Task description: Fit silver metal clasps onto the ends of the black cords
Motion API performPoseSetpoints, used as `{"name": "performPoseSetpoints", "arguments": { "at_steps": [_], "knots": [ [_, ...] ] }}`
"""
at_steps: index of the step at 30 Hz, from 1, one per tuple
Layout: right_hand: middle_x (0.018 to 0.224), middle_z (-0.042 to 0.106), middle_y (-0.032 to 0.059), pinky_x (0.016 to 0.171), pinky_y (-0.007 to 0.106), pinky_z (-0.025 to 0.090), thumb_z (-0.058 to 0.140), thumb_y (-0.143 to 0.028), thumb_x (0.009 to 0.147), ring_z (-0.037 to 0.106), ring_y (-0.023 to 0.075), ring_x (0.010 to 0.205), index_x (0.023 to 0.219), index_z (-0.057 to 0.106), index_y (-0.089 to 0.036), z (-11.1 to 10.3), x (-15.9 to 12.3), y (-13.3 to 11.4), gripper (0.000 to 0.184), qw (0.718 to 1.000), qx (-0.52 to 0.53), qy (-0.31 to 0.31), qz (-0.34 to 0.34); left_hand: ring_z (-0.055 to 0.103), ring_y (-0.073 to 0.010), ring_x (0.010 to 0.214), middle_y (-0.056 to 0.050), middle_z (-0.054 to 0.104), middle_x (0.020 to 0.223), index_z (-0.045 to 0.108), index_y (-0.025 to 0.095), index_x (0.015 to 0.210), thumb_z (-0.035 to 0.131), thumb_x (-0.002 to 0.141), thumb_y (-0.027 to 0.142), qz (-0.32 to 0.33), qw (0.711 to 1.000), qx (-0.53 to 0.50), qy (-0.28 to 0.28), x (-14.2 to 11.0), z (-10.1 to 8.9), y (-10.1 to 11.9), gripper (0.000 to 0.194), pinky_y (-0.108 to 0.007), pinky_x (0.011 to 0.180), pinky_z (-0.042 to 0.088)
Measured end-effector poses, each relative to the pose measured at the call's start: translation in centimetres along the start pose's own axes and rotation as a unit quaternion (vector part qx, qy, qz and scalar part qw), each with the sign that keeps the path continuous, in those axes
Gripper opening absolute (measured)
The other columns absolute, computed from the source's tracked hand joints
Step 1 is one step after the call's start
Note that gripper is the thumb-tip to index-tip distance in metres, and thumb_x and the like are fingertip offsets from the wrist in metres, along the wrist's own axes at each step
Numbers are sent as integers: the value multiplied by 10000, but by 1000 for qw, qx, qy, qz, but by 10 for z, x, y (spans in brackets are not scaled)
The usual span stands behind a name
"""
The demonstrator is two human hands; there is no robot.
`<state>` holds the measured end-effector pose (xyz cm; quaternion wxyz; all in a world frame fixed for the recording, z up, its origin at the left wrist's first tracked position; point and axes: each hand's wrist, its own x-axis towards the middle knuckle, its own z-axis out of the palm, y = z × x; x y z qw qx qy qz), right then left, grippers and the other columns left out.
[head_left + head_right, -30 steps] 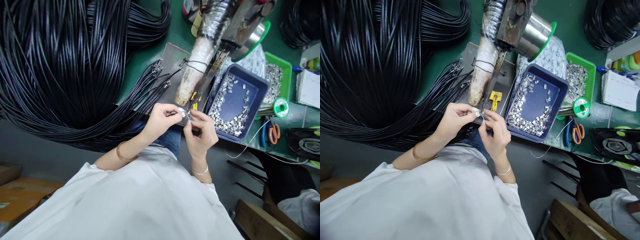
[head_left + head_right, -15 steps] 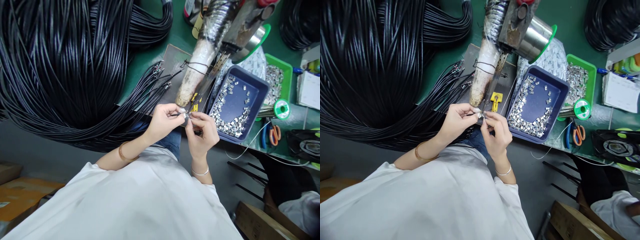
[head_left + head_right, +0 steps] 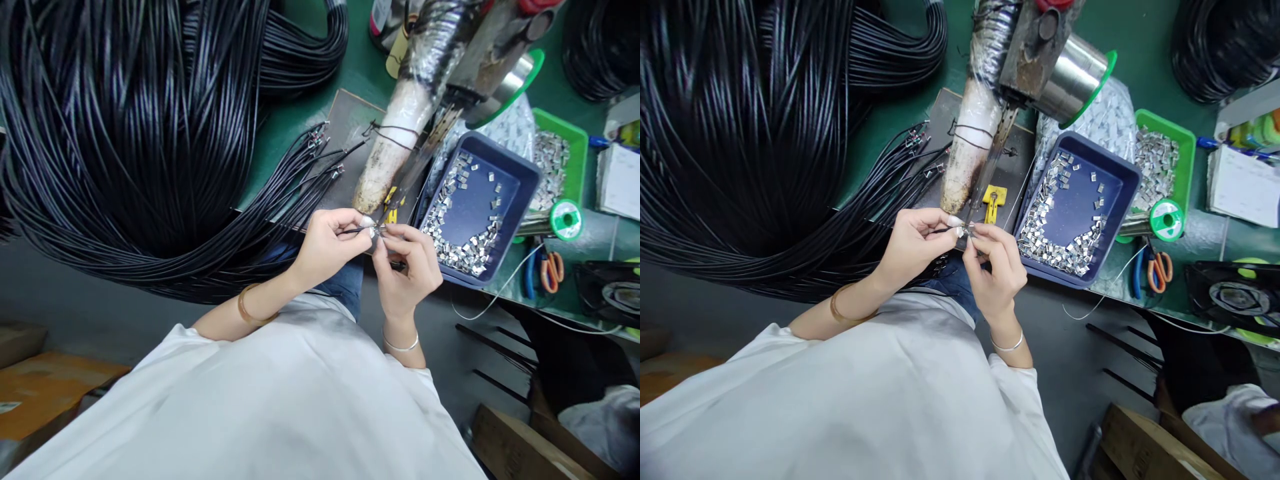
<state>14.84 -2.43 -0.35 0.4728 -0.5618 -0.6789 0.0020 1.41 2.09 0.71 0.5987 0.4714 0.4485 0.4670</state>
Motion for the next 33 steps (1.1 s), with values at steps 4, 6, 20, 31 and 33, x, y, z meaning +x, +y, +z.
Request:
{"name": "performPoseSetpoints", "arguments": {
  "at_steps": [4, 6, 20, 31, 33],
  "knots": [
    [1039, 705, 42, 694, 251, 613, 683, -87, 794, 697, 138, 931, 891, 639, -207, -2, 0, -1, 160, 1000, 5, -5, -7, 470, -60, 522, 20, 558, 558, 641, 122, 627, 690, 664, 176, -9, 1000, -2, -5, 0, 0, 2, 83, -174, 494, 371],
    [1045, 709, 50, 749, 273, 618, 684, -85, 786, 699, 149, 961, 871, 620, -200, -2, -1, 0, 157, 1000, 3, -10, -20, 497, -67, 538, 16, 572, 569, 647, 118, 639, 684, 668, 197, -17, 1000, -14, -14, 2, -1, -1, 92, -178, 511, 391],
    [976, 719, 17, 560, 185, 525, 677, -82, 805, 689, 113, 870, 902, 652, -210, -3, 0, 1, 162, 1000, 18, -15, 5, 529, -102, 574, -2, 600, 594, 693, 140, 645, 736, 680, 230, -7, 999, -7, -49, 1, -5, -8, 105, -204, 534, 433],
    [1023, 719, 22, 741, 255, 602, 693, -97, 796, 705, 133, 914, 917, 652, -224, -1, -1, 0, 180, 1000, -2, -2, -26, 474, -66, 534, -3, 610, 613, 738, 122, 730, 679, 735, 215, 21, 998, 20, -52, 0, -8, -8, 111, -177, 503, 377],
    [1016, 724, 27, 759, 263, 601, 679, -106, 806, 707, 135, 918, 899, 628, -219, -1, -3, 1, 155, 1000, -4, -6, -29, 539, -85, 586, -16, 655, 666, 738, 124, 731, 689, 716, 207, 0, 998, 0, -64, 1, -8, -10, 98, -187, 561, 438]
  ]
}}
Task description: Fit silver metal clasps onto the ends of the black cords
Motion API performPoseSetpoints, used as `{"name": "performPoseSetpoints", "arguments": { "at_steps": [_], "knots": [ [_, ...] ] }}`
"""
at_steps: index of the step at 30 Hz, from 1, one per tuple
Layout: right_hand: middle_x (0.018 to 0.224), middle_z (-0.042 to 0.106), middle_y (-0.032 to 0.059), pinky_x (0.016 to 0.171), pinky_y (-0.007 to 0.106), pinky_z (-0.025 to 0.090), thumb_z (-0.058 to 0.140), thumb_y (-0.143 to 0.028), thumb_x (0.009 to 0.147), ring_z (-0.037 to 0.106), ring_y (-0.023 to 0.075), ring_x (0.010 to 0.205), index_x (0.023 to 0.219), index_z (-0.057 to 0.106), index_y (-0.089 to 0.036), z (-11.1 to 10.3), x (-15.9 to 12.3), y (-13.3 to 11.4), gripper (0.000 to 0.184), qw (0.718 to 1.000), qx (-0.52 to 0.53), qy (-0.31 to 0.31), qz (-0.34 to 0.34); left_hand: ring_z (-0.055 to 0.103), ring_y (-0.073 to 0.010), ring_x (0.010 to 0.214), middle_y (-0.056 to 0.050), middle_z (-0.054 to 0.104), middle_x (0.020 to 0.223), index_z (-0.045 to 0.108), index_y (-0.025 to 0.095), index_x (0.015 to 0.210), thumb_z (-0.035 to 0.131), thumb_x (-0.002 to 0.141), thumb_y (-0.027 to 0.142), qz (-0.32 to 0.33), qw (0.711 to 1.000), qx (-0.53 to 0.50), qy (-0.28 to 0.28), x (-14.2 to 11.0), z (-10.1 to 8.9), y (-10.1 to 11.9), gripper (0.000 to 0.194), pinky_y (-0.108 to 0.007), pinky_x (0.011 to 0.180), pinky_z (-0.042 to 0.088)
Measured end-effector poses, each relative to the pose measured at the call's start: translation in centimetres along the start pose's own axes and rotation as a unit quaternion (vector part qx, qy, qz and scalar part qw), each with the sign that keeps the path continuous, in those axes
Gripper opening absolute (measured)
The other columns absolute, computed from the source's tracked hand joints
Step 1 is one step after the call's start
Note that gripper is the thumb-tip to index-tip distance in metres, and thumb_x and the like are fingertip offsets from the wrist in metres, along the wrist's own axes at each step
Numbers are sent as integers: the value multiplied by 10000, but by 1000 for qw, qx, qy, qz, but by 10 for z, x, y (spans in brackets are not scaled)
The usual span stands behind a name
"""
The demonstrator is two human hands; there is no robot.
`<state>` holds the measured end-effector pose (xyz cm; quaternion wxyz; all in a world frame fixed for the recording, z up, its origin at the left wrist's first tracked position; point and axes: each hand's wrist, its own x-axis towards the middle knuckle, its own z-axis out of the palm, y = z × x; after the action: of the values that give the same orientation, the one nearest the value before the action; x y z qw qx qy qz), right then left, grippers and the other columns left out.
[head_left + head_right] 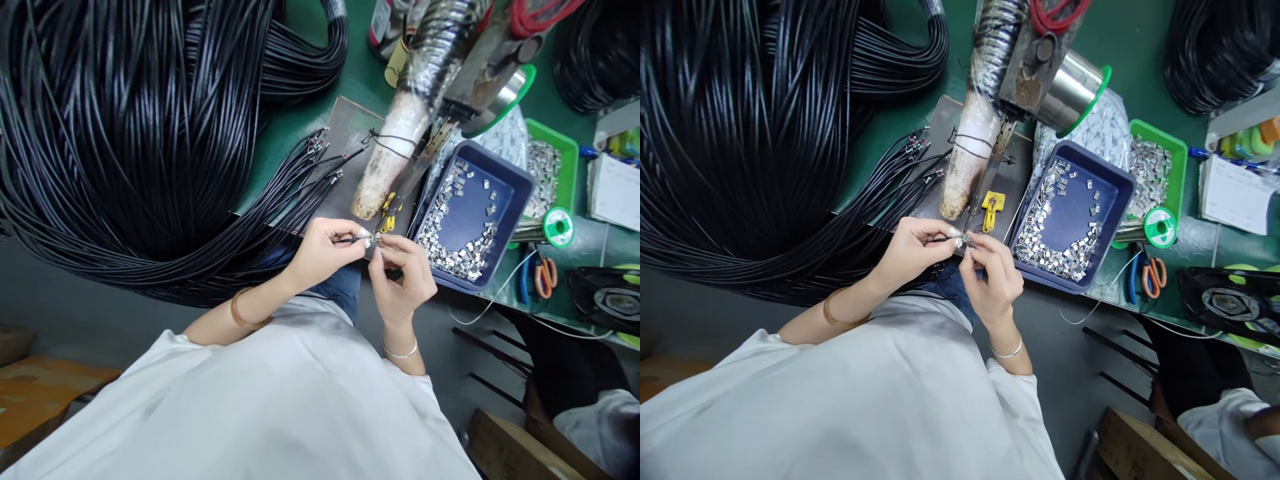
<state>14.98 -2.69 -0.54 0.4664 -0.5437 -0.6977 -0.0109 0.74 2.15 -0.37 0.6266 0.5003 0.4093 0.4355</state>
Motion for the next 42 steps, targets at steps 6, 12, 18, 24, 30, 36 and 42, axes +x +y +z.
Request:
{"name": "performPoseSetpoints", "arguments": {
  "at_steps": [6, 12, 18, 24, 30, 36, 42],
  "knots": [
    [951, 727, 20, 619, 200, 568, 640, -135, 846, 705, 109, 839, 902, 614, -205, -4, 1, 0, 93, 996, 53, -29, 72, 466, -58, 522, 21, 566, 572, 684, 124, 671, 712, 670, 165, -28, 999, -33, -9, -1, 0, 4, 49, -173, 503, 372],
    [972, 737, 25, 590, 213, 579, 628, -139, 862, 708, 96, 719, 920, 617, -203, -15, 4, -5, 87, 990, 99, -44, 89, 429, -52, 497, 29, 538, 543, 667, 113, 673, 702, 690, 171, -51, 995, -55, -69, -8, -2, 9, 71, -179, 486, 340],
    [894, 748, 5, 692, 246, 594, 646, -122, 841, 724, 121, 808, 898, 629, -213, -14, 3, -5, 109, 997, 52, -49, -5, 523, -62, 556, 14, 627, 617, 661, 125, 665, 725, 649, 152, -46, 993, -103, -38, -7, 0, 7, 71, -176, 559, 425],
    [983, 727, 26, 580, 190, 539, 673, -111, 825, 696, 107, 852, 902, 639, -197, -4, 1, -3, 120, 997, 35, -13, 64, 556, -74, 603, -6, 649, 664, 678, 110, 715, 693, 705, 200, -31, 994, -100, -14, -5, 2, 5, 93, -186, 619, 460],
    [933, 701, 9, 600, 192, 544, 704, -92, 802, 673, 103, 865, 880, 659, -204, 1, 4, -3, 143, 998, 24, -5, 57, 435, -58, 523, 30, 498, 557, 619, 119, 682, 641, 743, 220, -3, 999, -54, 2, -2, 4, 0, 120, -187, 521, 356],
    [918, 689, 10, 567, 197, 549, 702, -108, 810, 669, 107, 842, 877, 667, -211, 4, 6, -1, 128, 997, 30, -4, 66, 333, -41, 485, 52, 403, 522, 605, 117, 684, 618, 766, 220, 16, 1000, -14, 13, 0, 5, -1, 132, -180, 474, 283],
    [905, 686, 6, 562, 202, 530, 713, -106, 798, 667, 107, 832, 873, 670, -216, 3, 10, -4, 140, 998, 24, 16, 63, 478, -61, 561, 9, 567, 625, 658, 120, 711, 621, 777, 215, 34, 999, 0, 17, -1, 6, 3, 122, -167, 523, 383]
  ]
}}
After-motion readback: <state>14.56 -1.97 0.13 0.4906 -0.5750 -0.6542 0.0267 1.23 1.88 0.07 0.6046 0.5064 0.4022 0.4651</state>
